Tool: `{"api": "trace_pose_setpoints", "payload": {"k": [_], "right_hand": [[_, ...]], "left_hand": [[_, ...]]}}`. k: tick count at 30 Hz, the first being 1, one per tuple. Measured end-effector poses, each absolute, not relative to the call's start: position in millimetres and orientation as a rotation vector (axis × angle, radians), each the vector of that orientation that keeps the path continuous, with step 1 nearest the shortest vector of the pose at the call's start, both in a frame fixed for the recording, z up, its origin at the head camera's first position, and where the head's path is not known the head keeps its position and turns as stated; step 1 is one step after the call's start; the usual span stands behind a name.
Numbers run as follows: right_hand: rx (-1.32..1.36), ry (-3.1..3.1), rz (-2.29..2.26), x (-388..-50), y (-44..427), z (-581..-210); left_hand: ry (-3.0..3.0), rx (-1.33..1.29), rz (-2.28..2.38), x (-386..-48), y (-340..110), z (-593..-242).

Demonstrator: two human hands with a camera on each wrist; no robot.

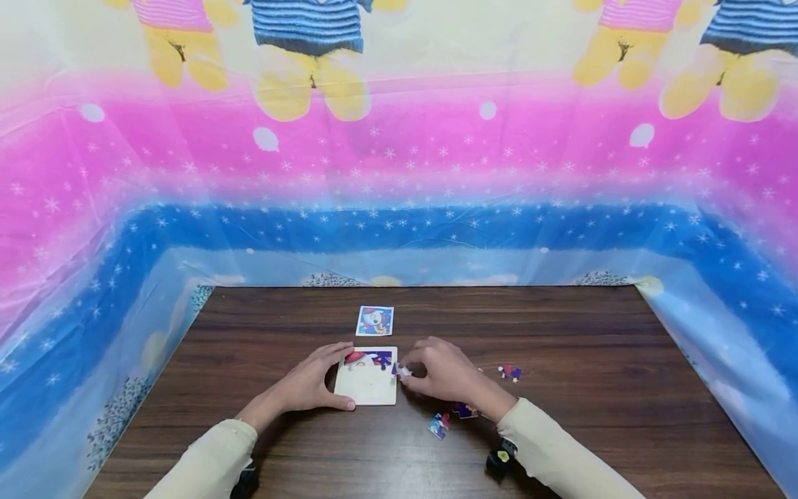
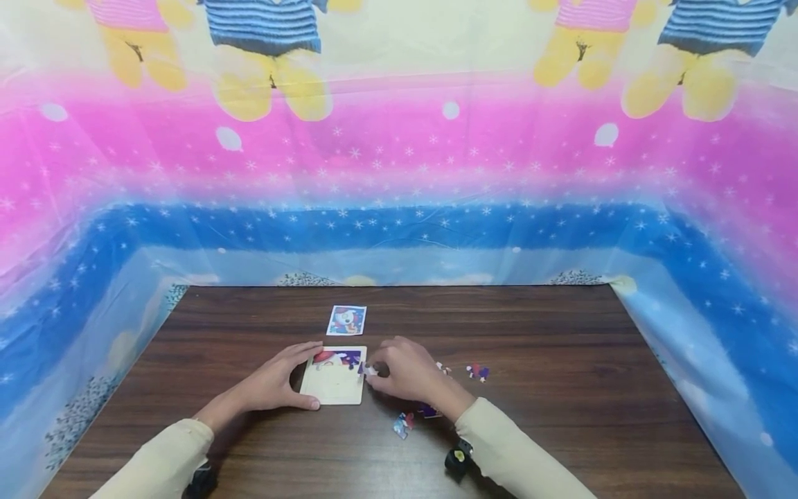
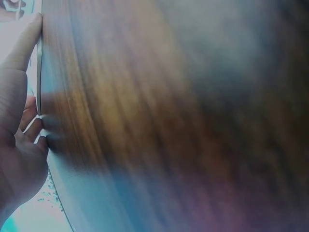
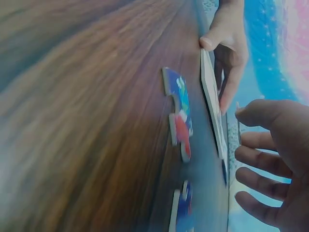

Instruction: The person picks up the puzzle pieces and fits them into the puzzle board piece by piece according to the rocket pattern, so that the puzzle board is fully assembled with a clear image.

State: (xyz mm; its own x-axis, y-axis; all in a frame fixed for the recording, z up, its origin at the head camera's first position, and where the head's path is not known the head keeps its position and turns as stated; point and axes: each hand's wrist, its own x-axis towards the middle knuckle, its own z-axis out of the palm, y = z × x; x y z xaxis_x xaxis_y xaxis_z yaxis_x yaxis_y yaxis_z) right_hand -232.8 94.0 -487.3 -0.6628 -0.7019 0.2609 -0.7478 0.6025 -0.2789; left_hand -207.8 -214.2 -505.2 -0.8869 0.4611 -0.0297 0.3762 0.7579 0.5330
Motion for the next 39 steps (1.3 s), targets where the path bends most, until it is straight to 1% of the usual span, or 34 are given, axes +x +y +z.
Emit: {"api": "trace_pose_setpoints", "payload": {"k": [18,26,39], "right_hand": [[1.330,-2.699,0.567,-248,38,-488],[1.355,-2.670,0.601,-249,23,-493],[1.375,-2.660,0.448,-254,9,-502]], "left_hand": [[2.779,0.676,0.817,-208,-213,-505],[2.783,0.677,0.821,-208,-214,-505],[2.787,0.717,0.826,-209,-215,-507]]}}
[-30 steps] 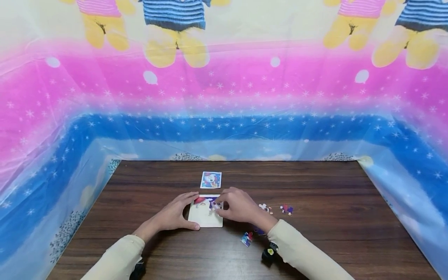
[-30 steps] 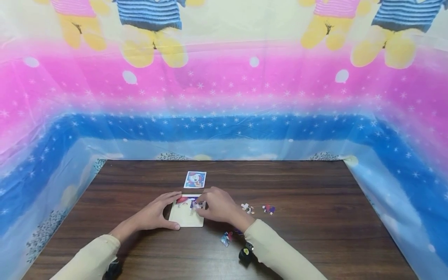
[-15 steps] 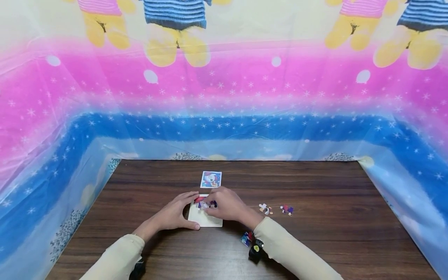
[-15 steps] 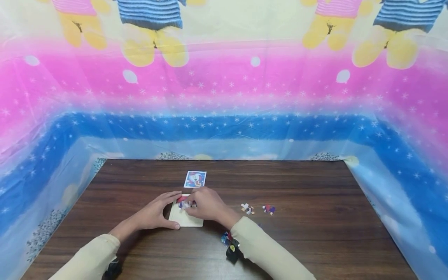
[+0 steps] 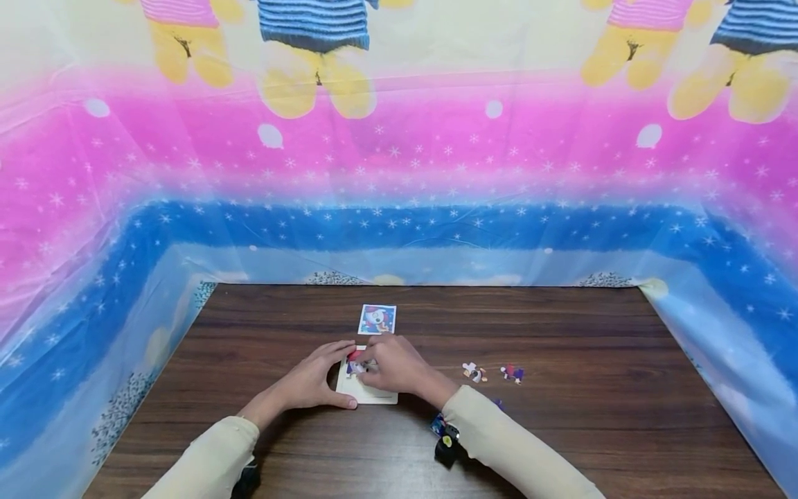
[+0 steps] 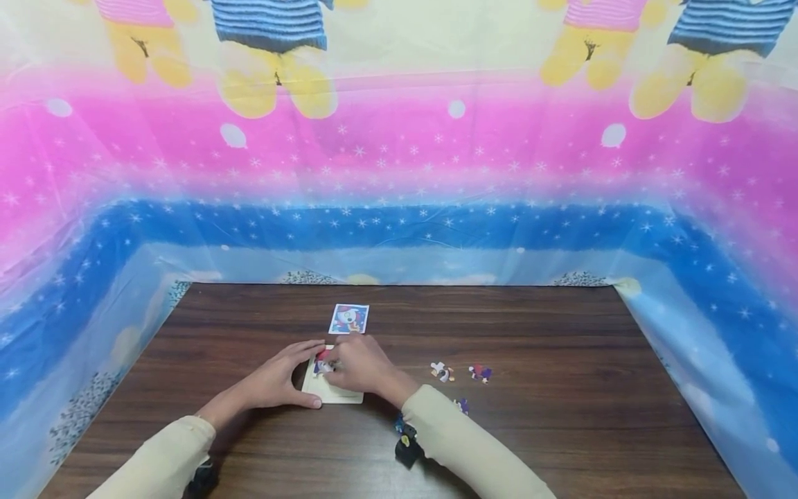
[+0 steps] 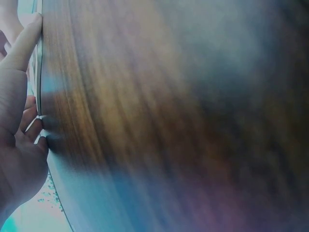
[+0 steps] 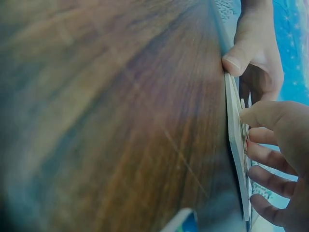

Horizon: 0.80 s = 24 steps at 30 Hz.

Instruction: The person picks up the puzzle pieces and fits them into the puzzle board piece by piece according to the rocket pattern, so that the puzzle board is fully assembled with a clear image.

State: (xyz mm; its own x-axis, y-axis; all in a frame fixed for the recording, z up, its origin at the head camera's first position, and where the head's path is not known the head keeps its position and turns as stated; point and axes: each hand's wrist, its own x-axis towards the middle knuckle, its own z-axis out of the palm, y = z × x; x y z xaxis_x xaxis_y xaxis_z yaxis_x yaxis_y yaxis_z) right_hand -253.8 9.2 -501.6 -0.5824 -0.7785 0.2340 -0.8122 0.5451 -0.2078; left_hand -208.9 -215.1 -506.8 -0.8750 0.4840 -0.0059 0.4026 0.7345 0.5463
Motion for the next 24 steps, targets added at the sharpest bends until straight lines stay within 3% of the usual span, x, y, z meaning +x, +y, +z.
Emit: {"api": "trace_pose_setpoints", "payload": {"k": [24], "right_hand": [[1.373,-2.662,0.371,-252.2,5.1,-502.1]], "left_hand": [[2.785,0.725,0.838,-208.0,-215.2,-506.5]]}}
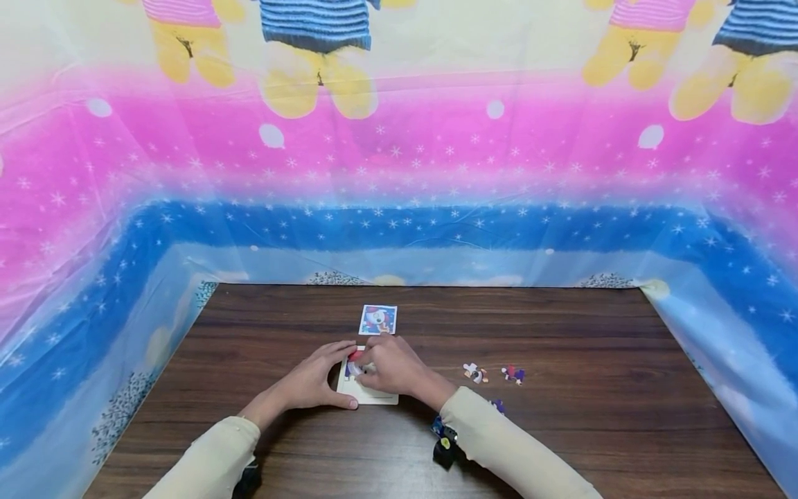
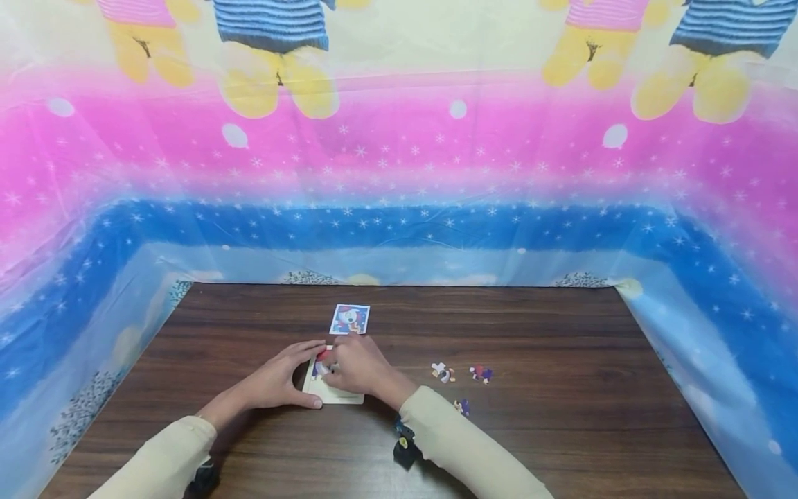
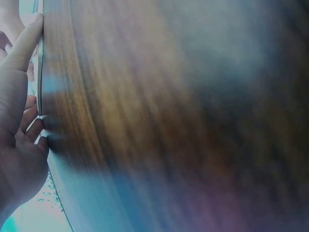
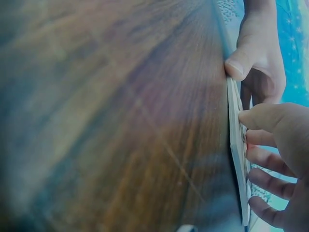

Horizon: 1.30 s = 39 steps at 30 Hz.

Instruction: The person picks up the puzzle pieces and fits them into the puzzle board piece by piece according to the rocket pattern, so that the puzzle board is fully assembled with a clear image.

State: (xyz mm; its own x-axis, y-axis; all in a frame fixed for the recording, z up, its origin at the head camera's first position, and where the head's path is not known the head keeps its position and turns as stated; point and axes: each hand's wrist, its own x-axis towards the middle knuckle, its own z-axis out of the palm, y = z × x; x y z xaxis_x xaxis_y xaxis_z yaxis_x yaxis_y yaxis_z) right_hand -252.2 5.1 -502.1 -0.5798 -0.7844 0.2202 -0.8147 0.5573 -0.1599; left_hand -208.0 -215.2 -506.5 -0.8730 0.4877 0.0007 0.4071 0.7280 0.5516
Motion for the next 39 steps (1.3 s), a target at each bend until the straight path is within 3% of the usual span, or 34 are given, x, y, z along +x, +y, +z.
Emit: {"api": "trace_pose_setpoints", "payload": {"k": [11,23,39], "right_hand": [[1.350,-2.716,0.144,-246,3,-497],[1.368,-2.695,0.342,-246,9,-493],[1.142,-2.680,0.770,-232,103,-472]], "left_hand": [[2.785,0.735,0.844,-207,-215,-508],[2.772,0.708,0.837,-208,-214,-507],[2.772,0.663,0.834,-208,-215,-505]]}}
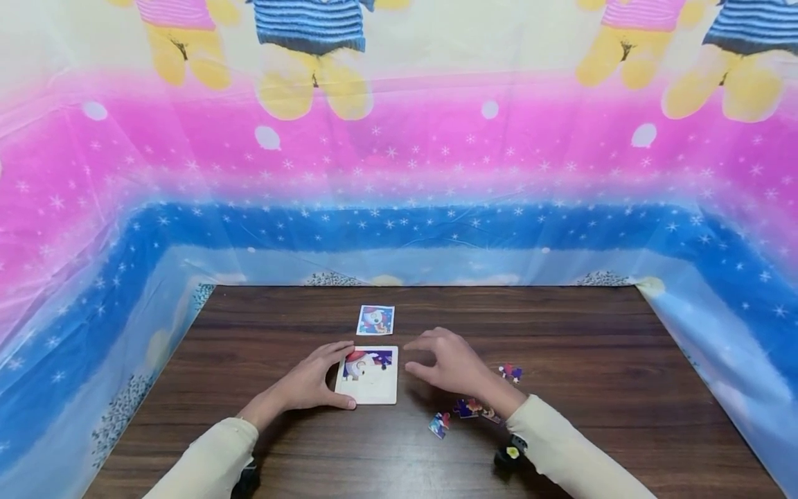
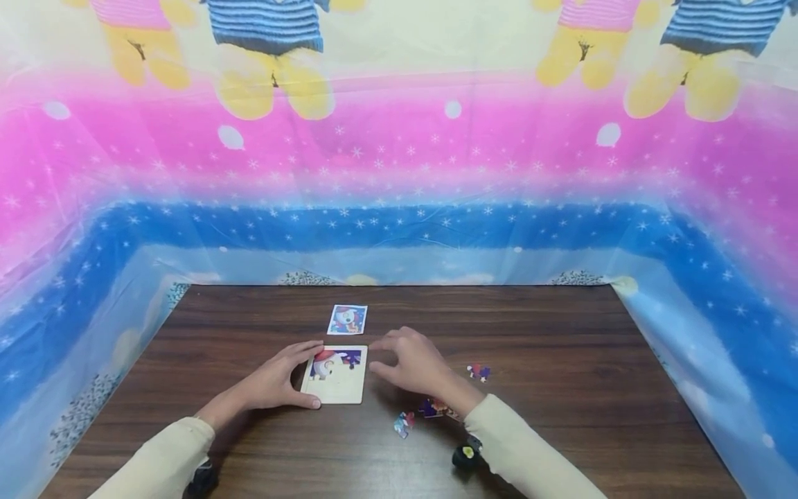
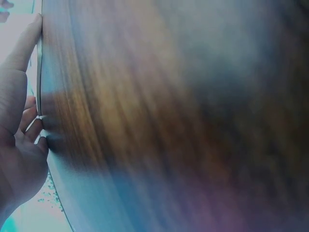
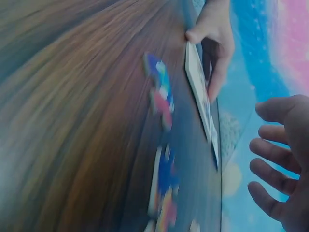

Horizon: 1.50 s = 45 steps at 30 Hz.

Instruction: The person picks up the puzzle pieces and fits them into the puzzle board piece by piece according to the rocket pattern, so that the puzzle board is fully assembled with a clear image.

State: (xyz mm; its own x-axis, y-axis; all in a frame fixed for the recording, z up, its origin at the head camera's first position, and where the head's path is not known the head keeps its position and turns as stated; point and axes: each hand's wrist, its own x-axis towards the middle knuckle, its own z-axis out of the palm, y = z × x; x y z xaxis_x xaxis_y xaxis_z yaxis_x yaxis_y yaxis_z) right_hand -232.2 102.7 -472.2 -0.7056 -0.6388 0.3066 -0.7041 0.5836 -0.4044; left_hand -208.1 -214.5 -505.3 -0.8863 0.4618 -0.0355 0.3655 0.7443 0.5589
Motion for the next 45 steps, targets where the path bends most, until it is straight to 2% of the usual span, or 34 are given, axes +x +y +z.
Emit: {"api": "trace_pose_setpoints", "payload": {"k": [12,19,34,45], "right_hand": [[1.128,-2.625,0.803,-239,180,-485],[1.095,-2.684,0.728,-249,210,-498],[1.202,-2.815,0.562,-256,217,-506],[1.065,-2.845,0.601,-255,216,-506]], "left_hand": [[2.781,0.656,0.827,-207,-215,-504],[2.779,0.663,0.821,-207,-216,-504],[2.783,0.684,0.829,-208,-215,-505],[2.788,0.681,0.829,-208,-214,-506]]}}
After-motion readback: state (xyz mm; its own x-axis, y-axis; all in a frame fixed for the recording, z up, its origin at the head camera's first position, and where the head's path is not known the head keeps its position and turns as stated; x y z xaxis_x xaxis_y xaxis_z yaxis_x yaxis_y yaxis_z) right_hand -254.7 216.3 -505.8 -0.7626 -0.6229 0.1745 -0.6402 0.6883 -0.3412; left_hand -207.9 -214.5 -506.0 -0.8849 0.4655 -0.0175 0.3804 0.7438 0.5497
